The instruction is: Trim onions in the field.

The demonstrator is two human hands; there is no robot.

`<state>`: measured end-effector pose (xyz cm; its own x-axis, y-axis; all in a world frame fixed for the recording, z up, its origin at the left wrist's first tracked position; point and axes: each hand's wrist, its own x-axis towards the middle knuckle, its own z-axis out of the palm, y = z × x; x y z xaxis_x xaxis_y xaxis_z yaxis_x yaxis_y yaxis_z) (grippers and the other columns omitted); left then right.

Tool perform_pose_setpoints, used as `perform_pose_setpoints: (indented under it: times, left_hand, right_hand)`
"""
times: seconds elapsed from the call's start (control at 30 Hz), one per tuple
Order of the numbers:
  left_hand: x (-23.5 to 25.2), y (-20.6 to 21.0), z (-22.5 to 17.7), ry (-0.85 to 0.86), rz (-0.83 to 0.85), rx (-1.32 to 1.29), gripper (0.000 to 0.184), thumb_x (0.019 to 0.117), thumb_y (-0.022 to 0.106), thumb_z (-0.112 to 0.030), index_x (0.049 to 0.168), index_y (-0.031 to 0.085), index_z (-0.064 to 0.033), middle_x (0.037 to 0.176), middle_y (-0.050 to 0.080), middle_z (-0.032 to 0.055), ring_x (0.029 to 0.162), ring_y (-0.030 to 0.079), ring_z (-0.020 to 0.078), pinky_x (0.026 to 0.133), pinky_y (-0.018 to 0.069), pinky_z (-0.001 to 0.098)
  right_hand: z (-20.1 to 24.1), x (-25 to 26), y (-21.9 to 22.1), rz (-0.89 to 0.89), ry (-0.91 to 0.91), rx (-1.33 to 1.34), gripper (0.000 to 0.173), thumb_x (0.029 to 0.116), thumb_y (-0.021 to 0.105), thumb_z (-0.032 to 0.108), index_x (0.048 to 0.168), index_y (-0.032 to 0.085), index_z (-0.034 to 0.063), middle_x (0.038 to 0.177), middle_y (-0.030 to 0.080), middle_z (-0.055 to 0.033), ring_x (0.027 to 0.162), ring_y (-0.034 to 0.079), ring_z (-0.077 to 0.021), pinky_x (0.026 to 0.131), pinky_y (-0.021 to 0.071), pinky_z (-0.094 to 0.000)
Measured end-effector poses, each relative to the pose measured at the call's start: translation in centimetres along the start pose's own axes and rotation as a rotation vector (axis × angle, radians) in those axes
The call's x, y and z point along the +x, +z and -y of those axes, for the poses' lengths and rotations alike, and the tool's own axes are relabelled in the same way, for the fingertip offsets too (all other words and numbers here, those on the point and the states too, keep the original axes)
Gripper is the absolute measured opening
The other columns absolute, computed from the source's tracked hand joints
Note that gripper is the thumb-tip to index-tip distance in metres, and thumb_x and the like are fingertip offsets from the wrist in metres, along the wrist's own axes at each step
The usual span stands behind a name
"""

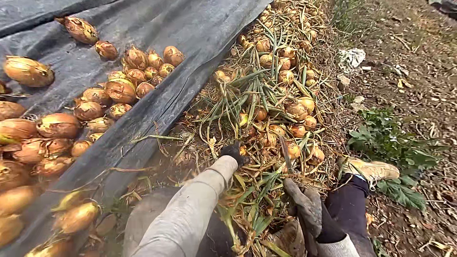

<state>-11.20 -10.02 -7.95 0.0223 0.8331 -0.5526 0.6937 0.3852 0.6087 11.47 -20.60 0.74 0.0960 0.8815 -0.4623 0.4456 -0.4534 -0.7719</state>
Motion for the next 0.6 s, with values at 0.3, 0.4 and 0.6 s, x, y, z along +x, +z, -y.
perform_pose_setpoints:
  times: [0.3,0.4,0.6]
  left_hand:
    - [-14.4,-3.5,-5.3,0.56,-0.109,-0.145,0.094,0.0681,0.088,0.001,0.149,0.043,-0.0111,0.129,0.065,0.018,0.11,0.067,0.039,0.086,0.0572,0.0587]
    - [-14.5,-2.4,-5.9,0.55,0.026,0.155,0.104,0.075,0.086,-0.008,0.161,0.028,-0.0117,0.157,0.039,0.0194,0.12,0.062,0.0391,0.091,0.0554,0.055]
    - [-13.4,0.2,-4.5,0.694,-0.562,0.038,0.096,0.0592,0.093,-0.019,0.146,0.054,-0.0106,0.157,0.038,0.0284,0.135,0.049,0.0462,0.102,0.0473,0.0588]
  right_hand:
    - [4.1,-0.4,1.3,-0.089,-0.113,0.143,0.036,0.1025,0.057,0.036,0.084,0.06,0.0054,0.06,0.058,-0.0027,0.043,0.053,-0.0111,0.043,0.0489,-0.0269]
    - [3.9,-1.0,0.9,-0.047,-0.141,-0.045,0.042,0.0959,0.065,0.045,0.081,0.064,0.0055,0.058,0.056,-0.0033,0.044,0.052,-0.0131,0.045,0.0478,-0.0312]
    - [3.3,-1.7,0.1,-0.117,-0.061,0.131,0.051,0.1057,0.052,0.043,0.073,0.06,0.0057,0.05,0.054,-0.0034,0.037,0.051,-0.0131,0.036,0.0466,-0.0299]
